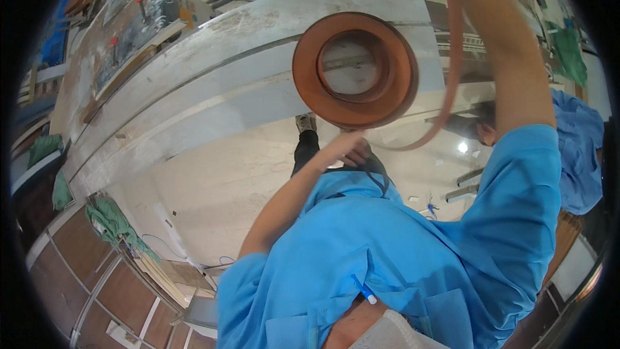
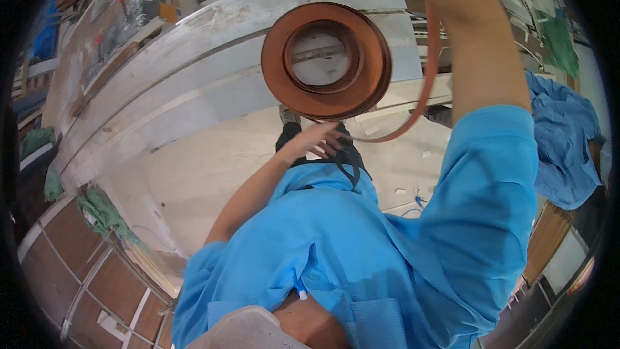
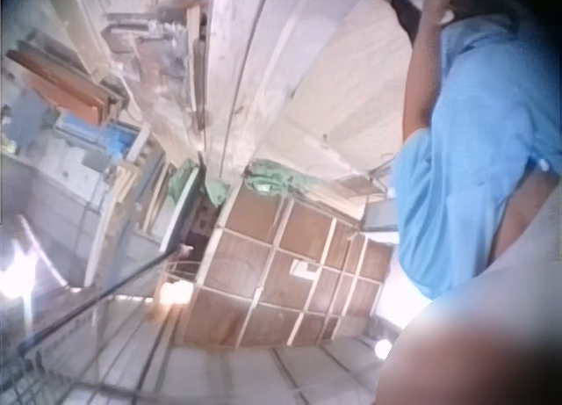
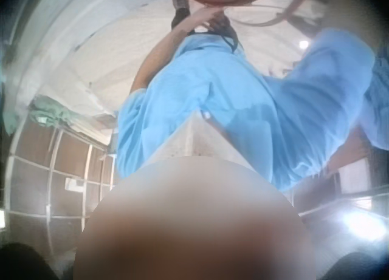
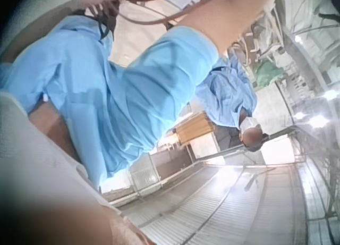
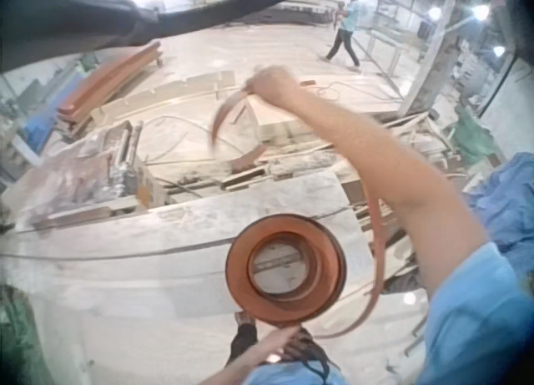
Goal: The person pulls a long copper strip from a metal fixture, straightens it, and coils it into a compact spiral. The coiled strip is then placed on a wooden board.
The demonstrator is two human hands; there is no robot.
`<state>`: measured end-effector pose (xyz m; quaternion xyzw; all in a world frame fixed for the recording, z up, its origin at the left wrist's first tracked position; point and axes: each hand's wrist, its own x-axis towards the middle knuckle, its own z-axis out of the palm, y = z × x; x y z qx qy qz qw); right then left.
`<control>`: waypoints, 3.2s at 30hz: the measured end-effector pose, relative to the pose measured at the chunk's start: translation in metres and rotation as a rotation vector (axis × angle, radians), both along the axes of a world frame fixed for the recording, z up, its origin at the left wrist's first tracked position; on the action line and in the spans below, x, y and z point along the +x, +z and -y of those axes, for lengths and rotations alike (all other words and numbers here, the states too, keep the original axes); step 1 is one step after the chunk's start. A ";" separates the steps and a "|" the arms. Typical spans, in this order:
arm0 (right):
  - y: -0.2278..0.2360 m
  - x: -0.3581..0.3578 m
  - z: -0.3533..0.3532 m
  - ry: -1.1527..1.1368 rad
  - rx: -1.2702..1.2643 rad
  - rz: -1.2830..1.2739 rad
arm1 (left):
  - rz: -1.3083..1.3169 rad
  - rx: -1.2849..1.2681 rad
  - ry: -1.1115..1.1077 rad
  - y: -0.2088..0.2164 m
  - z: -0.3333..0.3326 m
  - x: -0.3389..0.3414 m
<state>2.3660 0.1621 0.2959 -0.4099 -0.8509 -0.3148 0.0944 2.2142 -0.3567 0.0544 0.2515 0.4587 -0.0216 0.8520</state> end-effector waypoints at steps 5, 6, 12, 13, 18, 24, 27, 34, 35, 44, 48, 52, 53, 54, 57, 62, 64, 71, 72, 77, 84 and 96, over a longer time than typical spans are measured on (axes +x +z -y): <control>-0.076 -0.120 0.088 0.284 -0.403 0.012 | 0.168 0.536 -0.354 0.114 -0.035 -0.008; -0.090 -0.137 0.116 0.382 -0.345 -0.033 | 0.335 0.735 -0.086 0.138 -0.040 -0.037; -0.151 -0.211 0.257 0.291 -0.874 -0.250 | -0.868 1.544 0.531 0.167 -0.174 -0.195; -0.163 -0.219 0.287 0.170 -1.052 -0.534 | -1.012 1.353 0.418 0.155 -0.192 -0.205; -0.210 -0.238 0.374 0.286 -1.169 -0.615 | -0.577 0.810 -0.064 0.075 -0.232 -0.202; -0.216 -0.190 0.416 0.300 -0.857 -0.768 | -0.426 0.938 -0.459 0.014 -0.235 -0.159; -0.207 -0.129 0.433 0.136 -0.565 -0.972 | -0.476 1.060 -0.252 0.021 -0.236 -0.153; -0.299 0.103 0.489 -1.591 0.058 -1.228 | -0.426 1.177 -0.327 0.058 -0.255 -0.128; -0.319 0.120 0.493 -1.437 -0.075 -1.575 | -0.434 1.245 -0.382 0.063 -0.261 -0.117; -0.384 0.218 0.473 -0.964 0.049 -2.609 | -0.404 1.479 -0.549 0.096 -0.315 -0.014; -0.350 0.245 0.460 -0.933 -0.149 -2.025 | -0.379 1.401 -0.464 0.088 -0.324 -0.012; -0.292 0.204 0.487 -1.067 -0.254 -1.689 | -0.580 1.323 -0.545 0.068 -0.339 -0.077; -0.279 0.188 0.491 -1.075 -0.260 -1.477 | -0.664 1.348 -0.616 0.059 -0.333 -0.108; -0.266 0.175 0.494 -1.119 -0.277 -1.280 | -0.713 1.415 -0.676 0.045 -0.322 -0.135; -0.250 0.131 0.500 -0.822 -0.377 -1.329 | -0.875 1.364 -0.653 0.009 -0.264 -0.210; -0.277 0.059 0.565 -0.868 -0.253 -1.701 | -0.773 0.946 -0.314 -0.011 -0.162 -0.244; -0.299 0.019 0.598 -1.117 -0.299 -1.642 | -0.636 0.727 -0.081 -0.005 -0.131 -0.232; -0.322 -0.063 0.649 -1.102 -1.233 -3.074 | -0.380 0.429 -0.009 0.005 -0.058 -0.183; -0.318 -0.061 0.640 -0.976 -1.113 -3.185 | -0.398 0.463 -0.082 0.006 -0.053 -0.181; -0.291 -0.023 0.609 -0.854 -0.456 -3.461 | -0.421 0.482 -0.161 -0.001 -0.041 -0.175; -0.253 0.077 0.652 -1.110 -0.386 -2.620 | -0.354 0.306 -0.046 0.001 -0.045 -0.163; -0.192 0.243 0.482 -1.295 -0.230 -0.966 | -0.820 1.159 -0.112 -0.002 -0.142 -0.156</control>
